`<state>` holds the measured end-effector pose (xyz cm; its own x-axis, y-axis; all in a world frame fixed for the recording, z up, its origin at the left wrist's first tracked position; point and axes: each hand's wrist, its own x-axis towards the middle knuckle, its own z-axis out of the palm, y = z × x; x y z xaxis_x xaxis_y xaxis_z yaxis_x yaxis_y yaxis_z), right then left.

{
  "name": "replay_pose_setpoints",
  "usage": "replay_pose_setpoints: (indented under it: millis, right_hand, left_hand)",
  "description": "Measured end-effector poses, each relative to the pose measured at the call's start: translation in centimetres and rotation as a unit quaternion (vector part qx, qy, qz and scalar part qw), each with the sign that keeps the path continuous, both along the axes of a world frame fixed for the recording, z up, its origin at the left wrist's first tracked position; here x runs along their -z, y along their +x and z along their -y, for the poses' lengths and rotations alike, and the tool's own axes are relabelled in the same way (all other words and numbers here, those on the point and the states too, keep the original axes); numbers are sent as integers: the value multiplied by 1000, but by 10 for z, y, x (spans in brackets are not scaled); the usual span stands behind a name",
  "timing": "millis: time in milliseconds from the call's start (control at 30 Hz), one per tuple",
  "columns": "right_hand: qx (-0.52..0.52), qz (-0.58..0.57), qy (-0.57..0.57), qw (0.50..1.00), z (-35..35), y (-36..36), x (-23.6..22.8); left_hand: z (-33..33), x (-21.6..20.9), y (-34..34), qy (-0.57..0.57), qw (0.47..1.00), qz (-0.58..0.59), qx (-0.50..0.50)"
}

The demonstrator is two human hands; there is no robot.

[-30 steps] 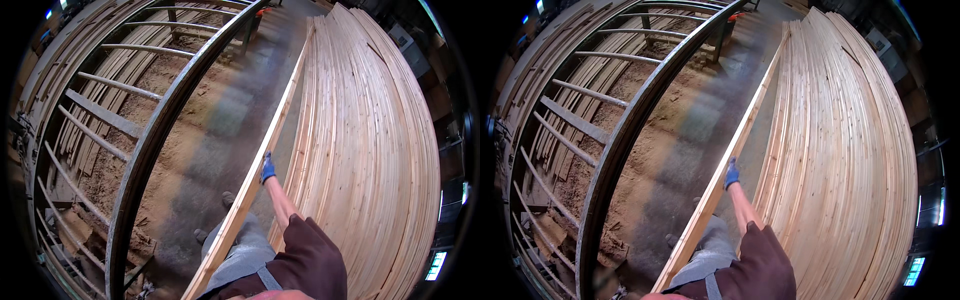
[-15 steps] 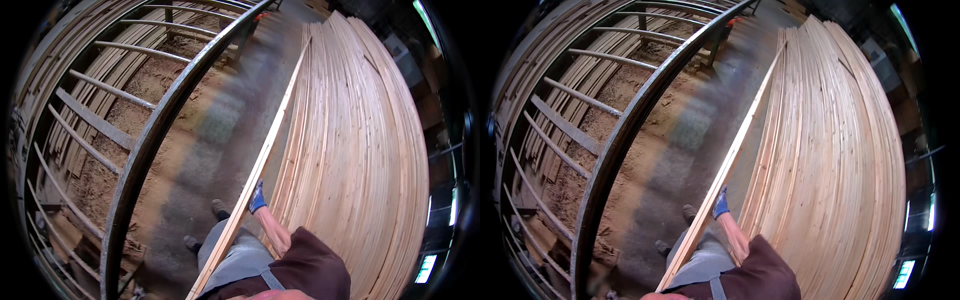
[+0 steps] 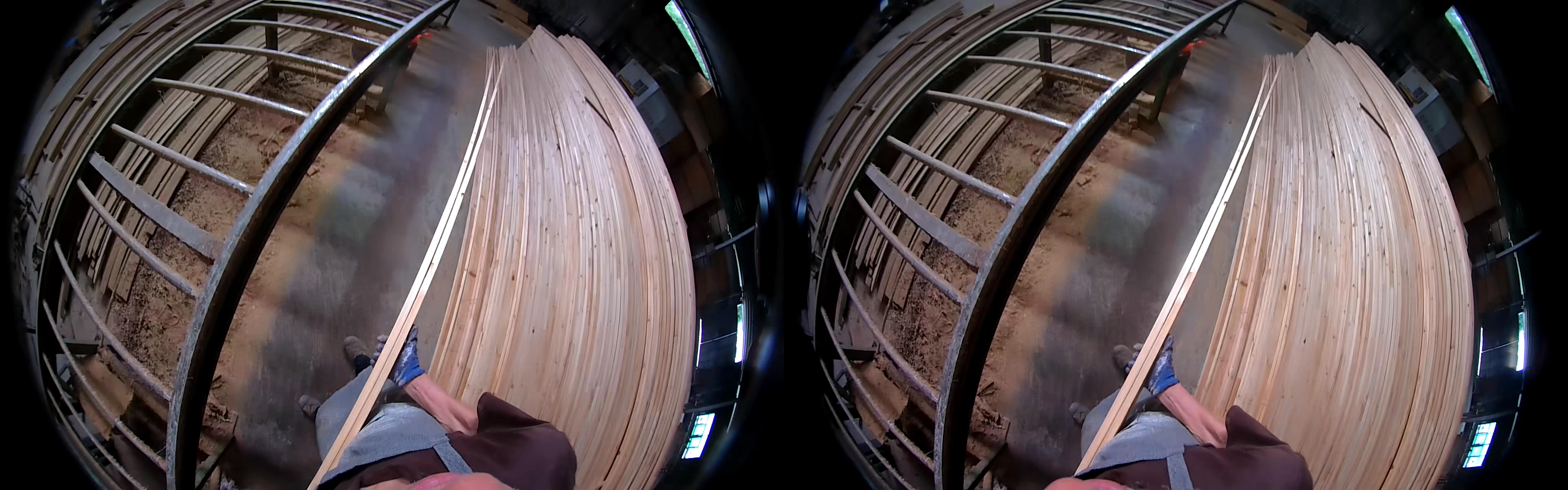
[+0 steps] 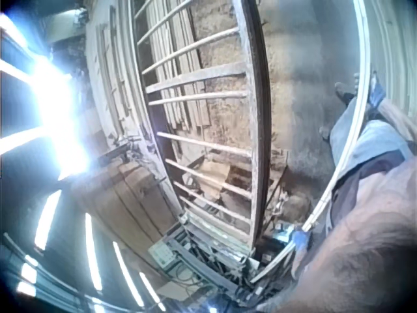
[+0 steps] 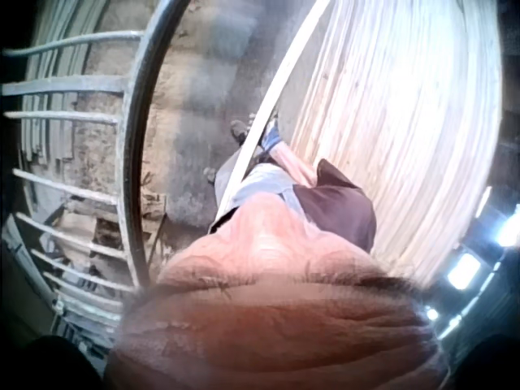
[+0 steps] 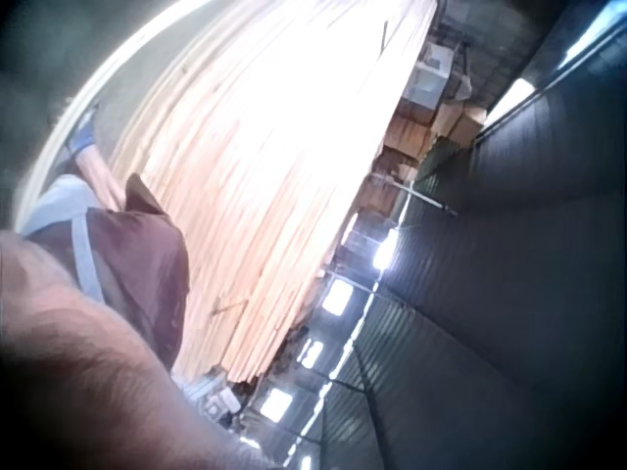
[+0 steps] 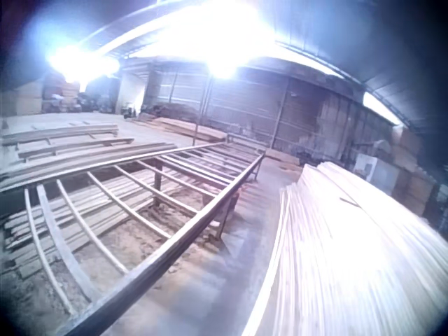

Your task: The person picks up a long wooden plank and places it on a metal rack. They then use a trowel to scoop a white substance from an orange bucket and spread it evenly along the length of the plank.

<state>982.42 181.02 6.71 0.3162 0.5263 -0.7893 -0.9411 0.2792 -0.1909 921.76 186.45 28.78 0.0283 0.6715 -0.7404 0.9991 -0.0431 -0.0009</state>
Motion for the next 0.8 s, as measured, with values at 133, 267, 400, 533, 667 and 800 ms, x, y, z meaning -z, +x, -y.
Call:
replay_pose_setpoints:
  millis: [133,267,400,533,667,800]
  right_hand:
    - [-7,25,20,999,-23,29,-11]
    - [-27,46,50,997,-71,59,-39]
    - [-39,82,109,990,-126,87,-63]
    - [-51,106,168,979,-203,103,-88]
    - [-44,119,211,969,-293,99,-103]
    - [-43,192,255,947,-388,91,-133]
  left_hand:
    - [3,10,-6,2,1000,0,-9]
    - [14,7,-13,8,1000,-18,-22]
    - [8,7,-25,18,999,-30,-33]
    - [-37,6,-15,81,996,-26,-20]
    - [-99,-3,-3,194,980,-11,47]
    - [-183,4,-23,368,909,51,190]
